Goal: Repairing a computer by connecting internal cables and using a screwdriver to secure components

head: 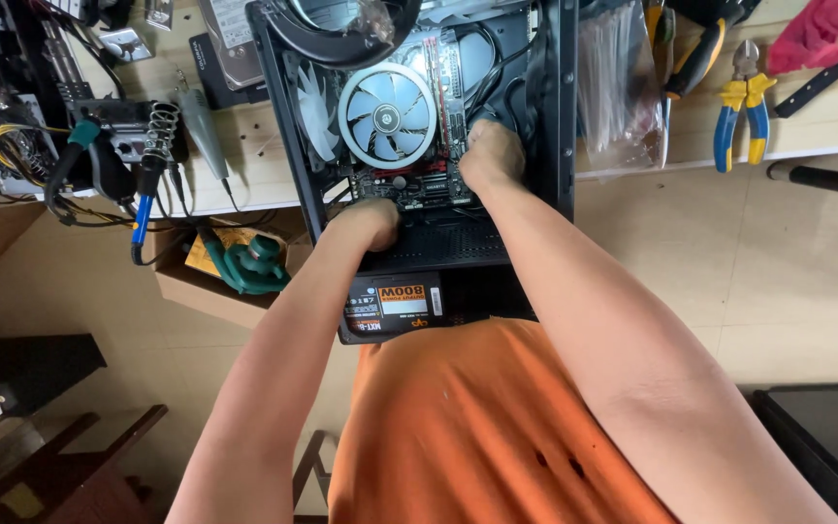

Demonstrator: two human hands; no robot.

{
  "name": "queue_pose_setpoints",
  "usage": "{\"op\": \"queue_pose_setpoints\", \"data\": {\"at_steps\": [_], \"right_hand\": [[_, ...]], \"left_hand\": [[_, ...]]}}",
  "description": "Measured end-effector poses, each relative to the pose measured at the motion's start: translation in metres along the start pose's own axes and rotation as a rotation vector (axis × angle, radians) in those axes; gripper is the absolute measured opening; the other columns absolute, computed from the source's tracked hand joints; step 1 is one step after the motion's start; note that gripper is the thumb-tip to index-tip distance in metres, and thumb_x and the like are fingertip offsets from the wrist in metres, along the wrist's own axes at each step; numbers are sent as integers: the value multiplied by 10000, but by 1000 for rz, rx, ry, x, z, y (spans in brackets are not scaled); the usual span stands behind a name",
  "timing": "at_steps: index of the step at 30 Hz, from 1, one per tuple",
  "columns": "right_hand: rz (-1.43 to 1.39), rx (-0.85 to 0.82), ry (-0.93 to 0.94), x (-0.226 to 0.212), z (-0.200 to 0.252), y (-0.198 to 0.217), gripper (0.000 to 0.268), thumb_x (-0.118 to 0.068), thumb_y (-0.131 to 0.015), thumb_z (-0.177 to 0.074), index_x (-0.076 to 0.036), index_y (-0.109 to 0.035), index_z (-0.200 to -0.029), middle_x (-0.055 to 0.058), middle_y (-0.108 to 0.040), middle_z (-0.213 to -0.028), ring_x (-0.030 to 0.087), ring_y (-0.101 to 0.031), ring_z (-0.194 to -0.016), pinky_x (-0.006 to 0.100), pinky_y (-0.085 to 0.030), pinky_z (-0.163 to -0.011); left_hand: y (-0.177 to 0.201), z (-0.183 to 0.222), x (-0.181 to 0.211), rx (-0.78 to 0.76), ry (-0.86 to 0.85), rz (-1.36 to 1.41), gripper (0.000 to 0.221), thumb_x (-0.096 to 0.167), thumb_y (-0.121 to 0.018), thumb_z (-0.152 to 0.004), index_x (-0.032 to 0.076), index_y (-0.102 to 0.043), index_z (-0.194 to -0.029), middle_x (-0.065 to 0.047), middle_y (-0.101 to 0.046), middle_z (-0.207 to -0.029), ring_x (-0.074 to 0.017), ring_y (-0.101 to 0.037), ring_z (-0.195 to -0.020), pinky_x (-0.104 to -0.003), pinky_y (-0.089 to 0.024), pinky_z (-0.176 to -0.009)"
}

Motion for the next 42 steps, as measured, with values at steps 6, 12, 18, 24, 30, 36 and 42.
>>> {"op": "queue_pose_setpoints", "data": {"at_steps": [6, 12, 18, 24, 30, 36, 42], "right_hand": [[32, -59, -61, -17, 34, 15, 423, -67, -522, -1012, -106, -802, -1326, 135, -676, -1527, 323, -590, -1489, 533, -522, -1205], [1, 100, 25, 9, -15, -12, 271, -103, -585, -969, -197, -836, -1014, 64, -796, -1165, 314, -743, -1259, 471, -645, -1013], [-16, 75, 29, 8, -11, -8, 302, -76, -559, -949, -190, -829, -1022, 66, -793, -1163, 314, -746, -1246, 481, -641, -1018], [-73, 126, 76, 10, -4, -8, 271, -66, -597, -966, -179, -841, -1001, 82, -809, -1138, 327, -750, -1255, 467, -632, -1035], [-94, 163, 130, 14, -10, -11, 294, -63, -564, -973, -176, -824, -1047, 96, -815, -1168, 342, -749, -1256, 497, -639, -1027], [90, 93, 136, -2, 10, 0, 375, -37, -560, -998, -72, -801, -1284, 211, -772, -1335, 422, -694, -1339, 568, -599, -1098], [337, 110, 310, -41, 22, 38, 369, -74, -591, -1005, -135, -799, -1304, 208, -765, -1327, 432, -691, -1334, 571, -602, -1094]], "left_hand": [[-11, -31, -7, -9, 65, 77, 510, 133, -483, -1080, -65, -619, -1529, -233, -659, -1565, -371, -577, -1516, -604, -522, -1170], [-1, -28, -10, 58, 210, 241, 569, 154, -459, -1054, 55, -590, -1598, -152, -655, -1586, -310, -603, -1502, -569, -537, -1148], [-17, -80, -21, 109, 244, 295, 615, 149, -597, -1007, 49, -577, -1614, -210, -678, -1537, -374, -658, -1430, -599, -569, -1085], [24, 27, 2, 132, 411, 549, 519, 140, -425, -1131, 95, -565, -1629, -85, -605, -1636, -269, -635, -1474, -469, -557, -1152], [-16, -40, 20, 491, -270, 21, 344, 233, -611, -947, 215, -883, -1157, -131, -809, -1126, -384, -812, -1059, -576, -681, -843], [-9, -22, 60, 681, -475, 30, 559, 161, -685, -895, 157, -752, -1450, -117, -620, -1525, -439, -691, -1302, -559, -647, -995], [-12, -45, 56, 527, -459, 81, 595, 215, -640, -916, 210, -716, -1506, -68, -503, -1695, -451, -621, -1418, -612, -610, -1062]]}}
Point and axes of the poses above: each hand's wrist, its own z-axis away from the middle knuckle, its own y-axis out of the back of the hand, x = y × z, the point moved 5 cm from there along -z, towards the middle knuckle
